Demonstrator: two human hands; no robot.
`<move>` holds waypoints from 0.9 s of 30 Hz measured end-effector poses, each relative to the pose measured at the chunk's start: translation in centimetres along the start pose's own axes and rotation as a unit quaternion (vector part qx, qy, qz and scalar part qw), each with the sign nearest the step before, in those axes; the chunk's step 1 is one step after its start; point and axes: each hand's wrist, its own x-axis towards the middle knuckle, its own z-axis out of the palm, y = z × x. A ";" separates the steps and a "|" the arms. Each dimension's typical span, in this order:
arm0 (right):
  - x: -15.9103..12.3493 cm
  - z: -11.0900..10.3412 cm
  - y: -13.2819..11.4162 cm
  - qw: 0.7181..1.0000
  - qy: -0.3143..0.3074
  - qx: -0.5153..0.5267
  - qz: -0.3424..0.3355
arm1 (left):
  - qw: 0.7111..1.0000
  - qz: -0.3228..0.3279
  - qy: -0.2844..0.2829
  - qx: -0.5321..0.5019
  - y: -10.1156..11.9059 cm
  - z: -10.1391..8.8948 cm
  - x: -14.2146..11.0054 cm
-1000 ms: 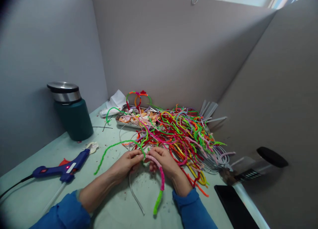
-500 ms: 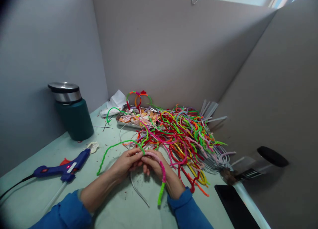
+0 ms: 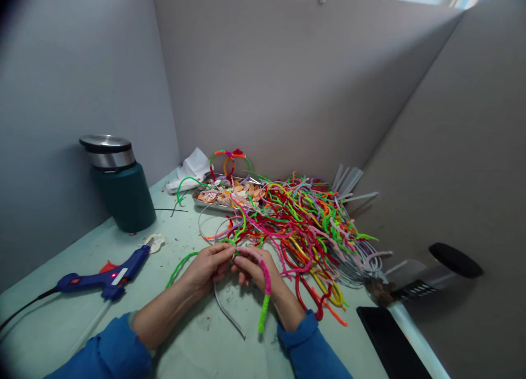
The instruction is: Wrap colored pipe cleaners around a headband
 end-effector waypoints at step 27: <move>-0.5 -1.2 0.3 0.983 0.042 -0.161 -0.073 | 0.998 -0.064 -0.023 0.009 0.4 0.2 -0.4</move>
